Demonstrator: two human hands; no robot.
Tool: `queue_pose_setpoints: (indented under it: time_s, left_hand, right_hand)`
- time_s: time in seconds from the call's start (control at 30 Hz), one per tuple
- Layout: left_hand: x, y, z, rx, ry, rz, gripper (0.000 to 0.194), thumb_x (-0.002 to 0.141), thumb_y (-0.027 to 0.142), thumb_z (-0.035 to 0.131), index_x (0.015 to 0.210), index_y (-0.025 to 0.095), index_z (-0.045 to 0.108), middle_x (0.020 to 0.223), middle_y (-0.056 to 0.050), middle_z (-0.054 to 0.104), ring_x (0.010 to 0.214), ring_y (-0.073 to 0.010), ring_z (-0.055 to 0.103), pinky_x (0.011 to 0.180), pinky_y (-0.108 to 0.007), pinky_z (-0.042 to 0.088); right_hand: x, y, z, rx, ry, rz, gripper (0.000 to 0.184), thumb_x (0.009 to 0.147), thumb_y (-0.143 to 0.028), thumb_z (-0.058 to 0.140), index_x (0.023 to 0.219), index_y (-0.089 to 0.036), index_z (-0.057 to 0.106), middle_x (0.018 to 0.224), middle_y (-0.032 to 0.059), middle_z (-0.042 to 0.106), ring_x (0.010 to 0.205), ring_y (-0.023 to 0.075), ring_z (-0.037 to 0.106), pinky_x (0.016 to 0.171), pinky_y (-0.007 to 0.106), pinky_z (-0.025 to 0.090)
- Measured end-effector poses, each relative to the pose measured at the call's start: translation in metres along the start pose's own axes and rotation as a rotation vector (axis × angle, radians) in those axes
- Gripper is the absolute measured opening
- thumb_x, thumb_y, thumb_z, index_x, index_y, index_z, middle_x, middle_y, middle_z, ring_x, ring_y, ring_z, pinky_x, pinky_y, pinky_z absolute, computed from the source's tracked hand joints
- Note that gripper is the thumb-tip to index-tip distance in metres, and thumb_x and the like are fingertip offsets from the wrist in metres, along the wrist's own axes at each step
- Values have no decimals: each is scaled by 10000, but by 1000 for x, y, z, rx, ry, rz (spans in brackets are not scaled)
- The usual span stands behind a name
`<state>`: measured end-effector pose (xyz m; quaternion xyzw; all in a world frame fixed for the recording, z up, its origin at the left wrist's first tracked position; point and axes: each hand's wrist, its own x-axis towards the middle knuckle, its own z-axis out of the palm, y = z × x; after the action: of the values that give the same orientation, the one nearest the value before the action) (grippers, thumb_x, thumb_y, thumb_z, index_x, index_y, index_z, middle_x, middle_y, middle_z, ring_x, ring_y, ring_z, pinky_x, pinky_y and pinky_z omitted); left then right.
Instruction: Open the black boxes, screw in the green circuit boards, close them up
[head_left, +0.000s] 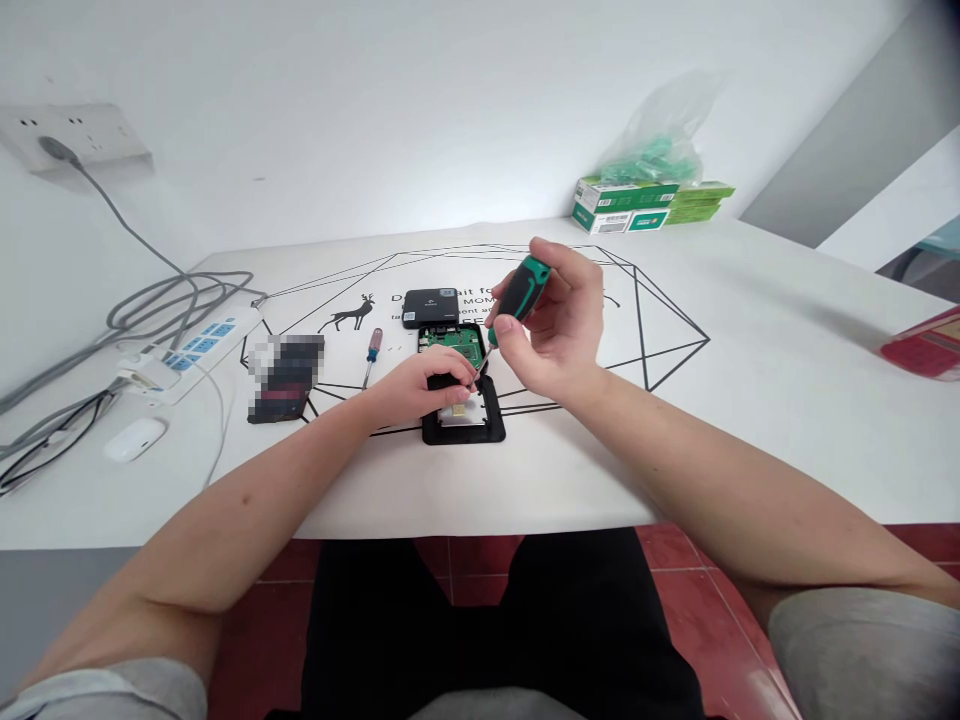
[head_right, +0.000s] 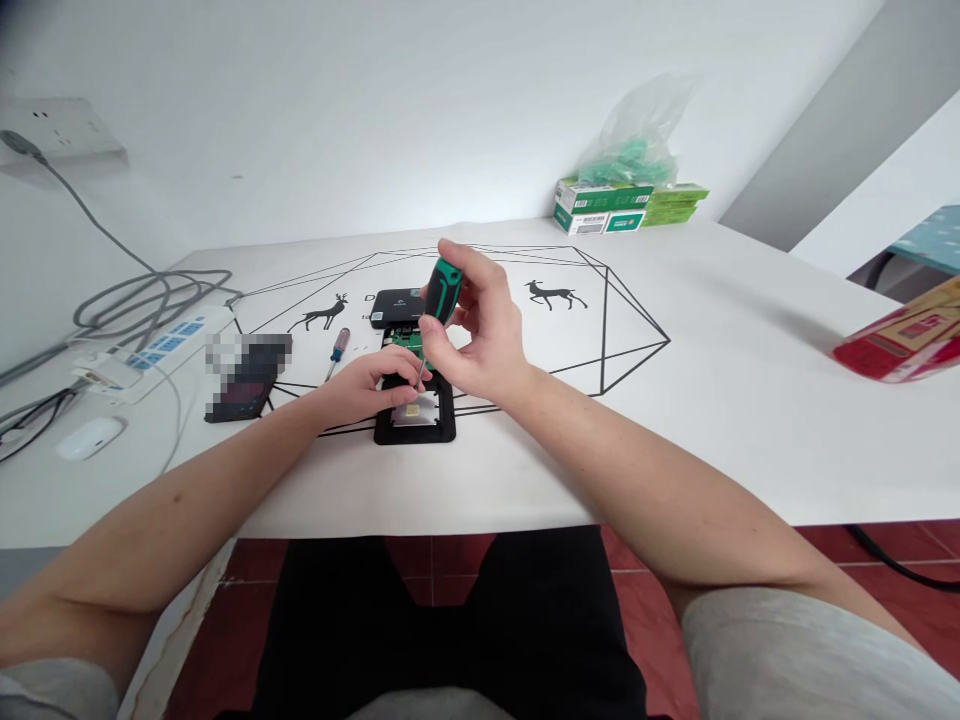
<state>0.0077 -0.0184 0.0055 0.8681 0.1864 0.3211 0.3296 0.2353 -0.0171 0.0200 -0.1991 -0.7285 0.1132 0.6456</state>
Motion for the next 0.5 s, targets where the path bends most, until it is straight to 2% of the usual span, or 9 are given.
queue_pose_setpoints:
  time_s: [0.17, 0.37, 0.5]
  left_hand:
    - [1, 2, 0, -40, -9, -28, 342, 1042, 553, 709, 954, 224, 737, 1049, -93, 785, 1038, -233, 740, 1016, -415, 558]
    - [0, 0, -1, -95, 21, -80, 380, 1031, 590, 710, 977, 215, 740, 1103, -106, 770, 1081, -238, 727, 1033, -414, 556]
    - [-1, -1, 0, -143, 34, -129, 400, 1013, 608, 731, 988, 209, 735, 1137, -112, 766, 1093, -243, 732, 997, -410, 577]
  right_hand:
    - [2, 1, 0, -6, -16, 15, 725, 954, -671, 698, 1556, -438, 366, 1347, 79, 655, 1087, 285, 784, 736, 489, 748]
    - [5, 1, 0, -9, 43, 0, 672, 988, -671, 653, 1543, -436, 354, 1263, 70, 647, 1037, 264, 788, 692, 459, 743]
    - [6, 1, 0, 4, 74, -24, 651, 1005, -643, 647, 1547, -434, 353, 1284, 77, 646, 1066, 270, 789, 715, 461, 744]
